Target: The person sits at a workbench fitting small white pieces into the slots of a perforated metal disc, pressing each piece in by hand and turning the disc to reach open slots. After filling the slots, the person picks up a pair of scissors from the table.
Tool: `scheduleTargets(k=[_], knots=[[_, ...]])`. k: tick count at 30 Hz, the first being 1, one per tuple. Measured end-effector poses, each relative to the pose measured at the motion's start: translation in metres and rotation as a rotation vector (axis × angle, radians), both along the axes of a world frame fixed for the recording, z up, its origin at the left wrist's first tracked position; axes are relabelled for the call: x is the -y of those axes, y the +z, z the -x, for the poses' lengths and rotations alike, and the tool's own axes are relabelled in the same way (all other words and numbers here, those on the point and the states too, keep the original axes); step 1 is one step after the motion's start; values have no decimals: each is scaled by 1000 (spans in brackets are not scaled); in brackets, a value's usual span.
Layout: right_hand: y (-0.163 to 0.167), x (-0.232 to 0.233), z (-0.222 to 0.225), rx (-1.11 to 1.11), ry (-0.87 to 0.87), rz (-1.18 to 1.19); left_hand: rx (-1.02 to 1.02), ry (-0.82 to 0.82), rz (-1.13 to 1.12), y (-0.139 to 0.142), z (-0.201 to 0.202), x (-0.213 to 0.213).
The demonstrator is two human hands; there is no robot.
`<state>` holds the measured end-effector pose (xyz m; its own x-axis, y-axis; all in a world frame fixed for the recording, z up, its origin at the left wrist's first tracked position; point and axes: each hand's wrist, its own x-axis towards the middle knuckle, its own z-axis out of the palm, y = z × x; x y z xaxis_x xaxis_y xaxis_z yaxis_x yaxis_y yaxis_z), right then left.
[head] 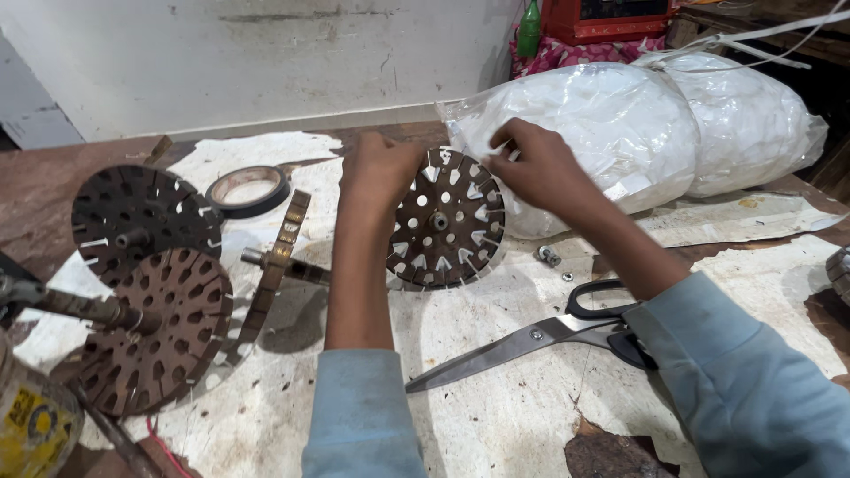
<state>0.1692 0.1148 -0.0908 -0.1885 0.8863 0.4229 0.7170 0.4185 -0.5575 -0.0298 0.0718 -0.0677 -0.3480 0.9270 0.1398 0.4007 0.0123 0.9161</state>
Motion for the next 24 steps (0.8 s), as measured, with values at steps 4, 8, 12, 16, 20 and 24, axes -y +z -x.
scheduleTargets(k=[4, 8, 12, 16, 20, 24], knots=[[10, 2, -14, 386, -51, 161, -229, 117, -9, 9, 0, 0], [8, 10, -17, 647, -118, 188, -267, 108, 30, 7, -12, 2], [0, 10, -14, 688, -129, 86, -332, 138, -66, -3, -27, 2], [-10, 6, -12, 664, -152, -61, -286, 180, -102, -13, -28, -2], [-19, 6, -11, 681, -139, -281, -295, 276, -141, -17, -20, -3], [-22, 8, -8, 740, -171, -314, -270, 274, -95, -15, -12, -1]])
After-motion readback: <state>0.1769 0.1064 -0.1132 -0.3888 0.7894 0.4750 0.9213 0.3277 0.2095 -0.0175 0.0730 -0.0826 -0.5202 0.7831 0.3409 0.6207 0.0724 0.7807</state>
